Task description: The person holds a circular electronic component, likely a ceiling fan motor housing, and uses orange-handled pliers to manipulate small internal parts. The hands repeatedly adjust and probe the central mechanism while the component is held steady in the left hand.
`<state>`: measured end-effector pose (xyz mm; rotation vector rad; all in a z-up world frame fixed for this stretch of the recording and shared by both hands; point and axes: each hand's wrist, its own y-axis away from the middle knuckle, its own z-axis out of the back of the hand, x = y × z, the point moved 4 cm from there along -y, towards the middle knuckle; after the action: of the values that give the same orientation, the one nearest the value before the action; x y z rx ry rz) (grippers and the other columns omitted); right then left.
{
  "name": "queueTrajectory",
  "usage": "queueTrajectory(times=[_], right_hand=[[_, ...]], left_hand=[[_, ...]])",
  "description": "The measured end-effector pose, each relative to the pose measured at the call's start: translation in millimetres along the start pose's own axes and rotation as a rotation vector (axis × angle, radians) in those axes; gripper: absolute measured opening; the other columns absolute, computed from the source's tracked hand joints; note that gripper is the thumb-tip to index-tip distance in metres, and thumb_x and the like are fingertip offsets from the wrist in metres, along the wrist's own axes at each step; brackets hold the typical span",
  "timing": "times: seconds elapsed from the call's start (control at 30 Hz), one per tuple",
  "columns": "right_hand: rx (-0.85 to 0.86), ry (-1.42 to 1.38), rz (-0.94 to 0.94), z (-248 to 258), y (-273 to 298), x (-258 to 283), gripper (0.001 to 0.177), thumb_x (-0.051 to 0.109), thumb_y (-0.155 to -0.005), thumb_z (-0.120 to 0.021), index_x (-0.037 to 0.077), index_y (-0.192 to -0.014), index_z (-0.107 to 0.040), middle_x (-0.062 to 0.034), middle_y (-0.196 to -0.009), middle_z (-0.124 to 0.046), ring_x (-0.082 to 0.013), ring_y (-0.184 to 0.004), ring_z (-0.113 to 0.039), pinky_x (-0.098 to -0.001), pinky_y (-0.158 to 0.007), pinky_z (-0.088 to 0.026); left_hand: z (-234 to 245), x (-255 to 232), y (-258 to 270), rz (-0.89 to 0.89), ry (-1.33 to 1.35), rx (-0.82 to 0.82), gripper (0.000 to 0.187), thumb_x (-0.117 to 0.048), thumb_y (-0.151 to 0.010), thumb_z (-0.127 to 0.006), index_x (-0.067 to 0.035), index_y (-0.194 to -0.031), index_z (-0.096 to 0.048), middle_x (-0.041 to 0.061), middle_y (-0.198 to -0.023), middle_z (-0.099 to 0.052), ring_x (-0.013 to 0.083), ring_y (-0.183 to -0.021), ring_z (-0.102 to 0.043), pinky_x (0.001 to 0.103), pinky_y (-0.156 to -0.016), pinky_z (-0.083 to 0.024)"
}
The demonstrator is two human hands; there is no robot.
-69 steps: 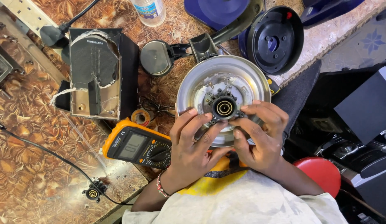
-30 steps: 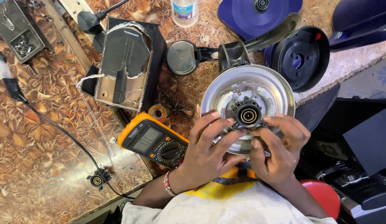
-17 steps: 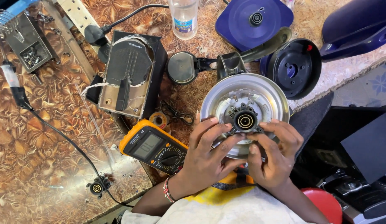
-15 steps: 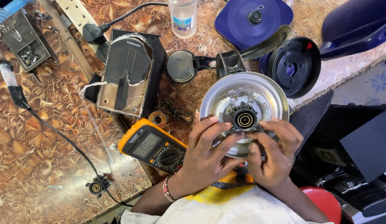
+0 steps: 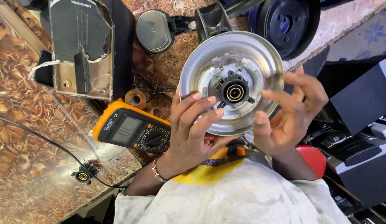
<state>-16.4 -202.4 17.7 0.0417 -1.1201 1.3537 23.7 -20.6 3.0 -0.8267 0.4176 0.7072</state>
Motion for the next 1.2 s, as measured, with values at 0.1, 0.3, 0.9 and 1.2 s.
queueTrajectory(times=[0.1, 0.3, 0.9, 1.2], right_hand=[[0.182, -0.134, -0.089, -2, -15, 2, 0.043, 0.038, -0.106, -0.055, -0.001, -0.123, -0.060, -0.0195, -0.138, -0.037, -0.0360, -0.136, -0.042, -0.0611, -0.119, -0.048], [0.378, -0.177, -0.063, -3, -30, -1, 0.052, 0.039, -0.103, -0.059, 0.000, -0.138, -0.058, -0.0242, -0.168, -0.023, -0.0447, -0.164, -0.029, -0.0644, -0.140, -0.037], [0.381, -0.133, -0.037, -7, -2, 1, 0.048, 0.042, -0.096, -0.059, 0.003, -0.123, -0.062, -0.0308, -0.151, -0.034, -0.0509, -0.146, -0.042, -0.0605, -0.121, -0.045], [0.287, -0.299, -0.102, -14, -2, 1, 0.054, 0.050, -0.091, -0.060, 0.009, -0.123, -0.044, -0.0284, -0.143, -0.041, -0.0443, -0.134, -0.053, -0.0529, -0.112, -0.053]], left_hand=[[1, 0, 1, 0.018, -0.076, -0.009, 0.084, -0.060, -0.092, -0.089, -0.008, -0.141, -0.046, 0.016, -0.142, -0.042, 0.0268, -0.135, -0.053, 0.061, -0.125, -0.046], [2, 6, -2, 0.104, -0.095, 0.144, 0.090, -0.075, -0.096, -0.068, -0.013, -0.157, -0.042, 0.027, -0.164, -0.018, 0.0449, -0.160, -0.018, 0.068, -0.138, -0.032], [39, 11, -13, 0.094, 0.061, 0.272, 0.087, -0.071, -0.090, -0.076, -0.008, -0.146, -0.051, 0.017, -0.152, -0.034, 0.0432, -0.151, -0.033, 0.065, -0.132, -0.043], [45, 15, -11, 0.103, 0.040, 0.315, 0.093, -0.074, -0.090, -0.070, -0.004, -0.146, -0.047, 0.019, -0.149, -0.041, 0.0450, -0.149, -0.039, 0.063, -0.130, -0.045]])
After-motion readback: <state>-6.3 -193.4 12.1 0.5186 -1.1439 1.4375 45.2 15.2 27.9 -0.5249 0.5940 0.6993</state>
